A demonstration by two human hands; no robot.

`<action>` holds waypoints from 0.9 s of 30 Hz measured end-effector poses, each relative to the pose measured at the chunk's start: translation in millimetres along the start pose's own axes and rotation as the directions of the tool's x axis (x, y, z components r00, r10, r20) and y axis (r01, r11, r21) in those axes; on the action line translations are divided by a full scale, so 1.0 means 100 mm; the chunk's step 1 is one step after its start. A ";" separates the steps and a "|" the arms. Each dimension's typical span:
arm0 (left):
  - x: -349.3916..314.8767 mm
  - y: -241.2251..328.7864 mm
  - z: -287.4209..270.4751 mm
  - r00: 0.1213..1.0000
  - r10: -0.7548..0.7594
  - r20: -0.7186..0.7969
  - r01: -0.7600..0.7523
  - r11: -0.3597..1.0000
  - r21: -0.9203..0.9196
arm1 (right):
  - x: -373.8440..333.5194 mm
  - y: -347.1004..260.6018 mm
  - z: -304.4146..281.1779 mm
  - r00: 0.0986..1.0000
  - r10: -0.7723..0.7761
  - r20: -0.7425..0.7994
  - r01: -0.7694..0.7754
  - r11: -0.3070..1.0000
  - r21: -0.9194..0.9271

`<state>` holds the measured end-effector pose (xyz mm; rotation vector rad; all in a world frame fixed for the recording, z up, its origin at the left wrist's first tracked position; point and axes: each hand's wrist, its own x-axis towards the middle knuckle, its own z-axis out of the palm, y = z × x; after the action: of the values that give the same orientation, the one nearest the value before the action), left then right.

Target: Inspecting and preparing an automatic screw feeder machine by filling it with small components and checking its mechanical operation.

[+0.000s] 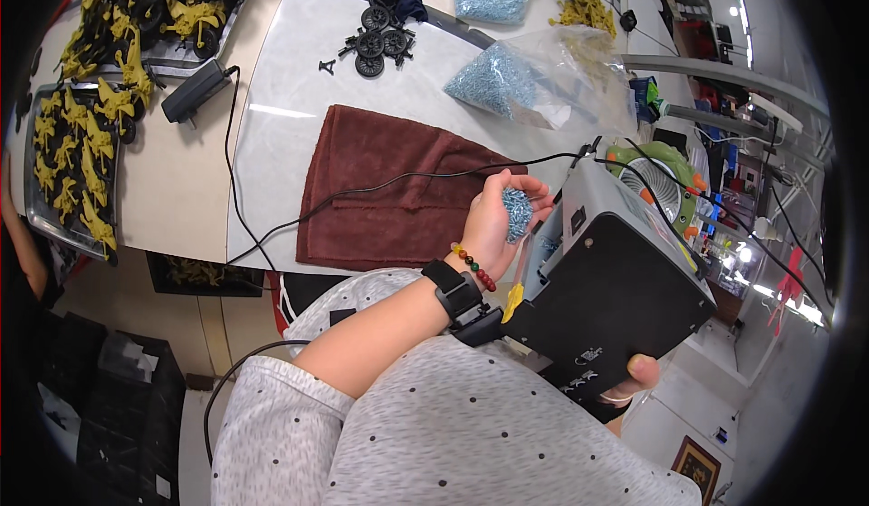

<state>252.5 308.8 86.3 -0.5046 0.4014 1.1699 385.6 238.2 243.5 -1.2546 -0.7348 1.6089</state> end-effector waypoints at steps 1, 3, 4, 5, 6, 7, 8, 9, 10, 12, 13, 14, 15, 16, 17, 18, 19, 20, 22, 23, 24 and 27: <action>0.00 0.00 0.01 1.000 -0.029 0.002 0.029 1.000 -0.012 | -0.01 -0.01 0.02 0.999 -0.032 0.018 0.033 0.997 -0.070; 0.01 -0.01 0.03 0.998 -0.060 0.006 0.060 0.998 -0.027 | -0.04 -0.03 0.04 0.997 -0.061 0.038 0.066 0.988 -0.143; 0.01 -0.02 0.04 0.999 -0.042 -0.006 0.042 0.999 -0.019 | -0.05 -0.04 0.03 0.995 -0.076 0.060 0.086 0.980 -0.179; 0.02 -0.02 0.05 1.000 -0.023 -0.018 0.023 1.000 -0.012 | -0.06 -0.05 0.02 0.992 -0.089 0.084 0.106 0.971 -0.215; 0.01 -0.01 0.04 1.000 -0.022 -0.020 0.022 1.000 -0.011 | -0.07 -0.04 0.04 0.993 -0.088 0.084 0.104 0.971 -0.214; 0.00 0.02 0.04 0.998 -0.043 -0.035 0.044 0.999 0.017 | -0.08 -0.02 0.07 0.993 -0.112 0.034 0.117 0.953 -0.278; -0.02 0.03 0.08 0.996 -0.074 -0.043 0.076 0.996 0.043 | -0.10 -0.02 0.14 0.989 -0.149 -0.020 0.133 0.928 -0.349; -0.01 0.02 0.09 0.996 -0.082 -0.036 0.083 0.996 0.041 | -0.12 -0.02 0.19 0.988 -0.155 -0.023 0.137 0.924 -0.356; 0.00 0.00 0.08 0.997 -0.069 -0.045 0.070 0.997 0.024 | -0.12 0.01 0.22 0.980 -0.195 -0.051 0.155 0.891 -0.426; 0.00 0.01 0.07 0.997 -0.054 -0.053 0.055 0.998 0.008 | -0.11 0.02 0.22 0.969 -0.236 -0.073 0.171 0.852 -0.495; -0.01 0.02 0.08 0.998 -0.036 -0.058 0.038 0.999 0.036 | -0.11 0.02 0.20 0.975 -0.213 -0.062 0.161 0.873 -0.460; -0.02 0.02 0.09 0.998 -0.019 -0.061 0.022 0.998 0.063 | -0.11 0.01 0.17 0.980 -0.190 -0.051 0.151 0.892 -0.426; -0.02 0.02 0.09 0.998 -0.022 -0.059 0.026 0.998 0.062 | -0.11 0.00 0.13 0.985 -0.169 -0.041 0.140 0.909 -0.392; -0.02 0.04 0.07 0.998 -0.037 -0.048 0.038 0.999 0.012 | -0.08 0.00 0.07 0.990 -0.139 -0.022 0.123 0.928 -0.351; -0.02 0.05 0.06 0.998 -0.052 -0.035 0.050 0.998 -0.038 | -0.06 0.00 0.03 0.994 -0.110 -0.003 0.104 0.945 -0.310; -0.02 0.04 0.03 0.998 -0.045 -0.040 0.043 0.998 -0.038 | -0.04 0.01 -0.03 0.996 -0.082 0.017 0.084 0.960 -0.269; -0.01 0.02 0.01 0.999 -0.001 -0.047 0.000 0.999 -0.038 | -0.02 0.02 -0.06 0.998 -0.054 0.038 0.061 0.972 -0.227; -0.01 0.01 -0.01 0.998 0.043 -0.055 -0.045 0.998 -0.037 | 0.00 0.03 -0.08 0.998 -0.026 0.060 0.037 0.982 -0.184; -0.01 -0.02 0.11 0.997 0.071 -0.028 -0.071 0.997 -0.012 | 0.02 -0.03 0.01 0.997 -0.051 0.049 0.057 0.991 -0.124; 0.00 -0.01 0.07 0.998 0.055 -0.016 -0.056 0.998 -0.031 | 0.06 -0.02 0.00 0.997 -0.040 0.070 0.043 0.999 -0.034; 0.01 -0.01 0.03 0.999 0.040 -0.004 -0.040 0.998 -0.050 | 0.08 0.00 -0.05 0.996 -0.036 0.076 0.038 0.999 -0.025; 0.05 0.04 -0.03 1.000 0.027 0.002 -0.027 0.996 -0.089 | 0.16 0.04 -0.29 0.997 -0.017 0.082 0.017 1.000 -0.006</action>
<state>250.6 312.0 80.7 -0.5761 0.3551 1.2186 411.1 249.2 225.6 -1.1898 -0.7998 1.6532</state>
